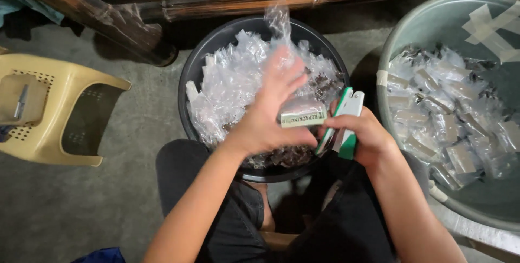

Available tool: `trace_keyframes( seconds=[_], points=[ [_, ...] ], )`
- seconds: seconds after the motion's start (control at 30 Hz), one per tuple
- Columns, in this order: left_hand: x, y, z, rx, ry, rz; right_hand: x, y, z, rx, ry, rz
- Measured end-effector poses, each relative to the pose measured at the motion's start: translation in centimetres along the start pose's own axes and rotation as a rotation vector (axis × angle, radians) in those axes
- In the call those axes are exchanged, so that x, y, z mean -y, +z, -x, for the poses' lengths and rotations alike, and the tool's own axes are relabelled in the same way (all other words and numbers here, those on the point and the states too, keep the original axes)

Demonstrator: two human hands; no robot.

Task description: Sealing small plastic bags containing metal components using a manual stapler

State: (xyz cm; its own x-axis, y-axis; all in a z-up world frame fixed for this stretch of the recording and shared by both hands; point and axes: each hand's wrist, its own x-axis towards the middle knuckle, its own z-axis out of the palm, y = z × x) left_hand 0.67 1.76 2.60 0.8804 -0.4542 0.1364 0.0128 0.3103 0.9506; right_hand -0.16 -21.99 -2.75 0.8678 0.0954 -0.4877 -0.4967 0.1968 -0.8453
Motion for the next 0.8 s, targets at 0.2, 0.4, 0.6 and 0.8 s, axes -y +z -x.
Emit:
trace_keyframes(
  seconds=[0.2,0.4,0.6,0.8],
  points=[
    [1.7,1.7,0.3,0.062,-0.272,-0.698,2.9,1.0,1.9,-0.219,-0.182,0.555],
    [3.1,2.0,-0.7,0.162,-0.269,-0.669,3.4,1.9,3.7,-0.118,-0.382,1.067],
    [7.7,3.7,1.1,0.176,-0.389,-0.433,6.1,-4.5,5.5,-0.274,-0.395,0.985],
    [10.2,3.1,0.1,0.278,-0.402,-0.681,13.2,-16.4,6.7,-0.502,-0.375,1.143]
  ],
)
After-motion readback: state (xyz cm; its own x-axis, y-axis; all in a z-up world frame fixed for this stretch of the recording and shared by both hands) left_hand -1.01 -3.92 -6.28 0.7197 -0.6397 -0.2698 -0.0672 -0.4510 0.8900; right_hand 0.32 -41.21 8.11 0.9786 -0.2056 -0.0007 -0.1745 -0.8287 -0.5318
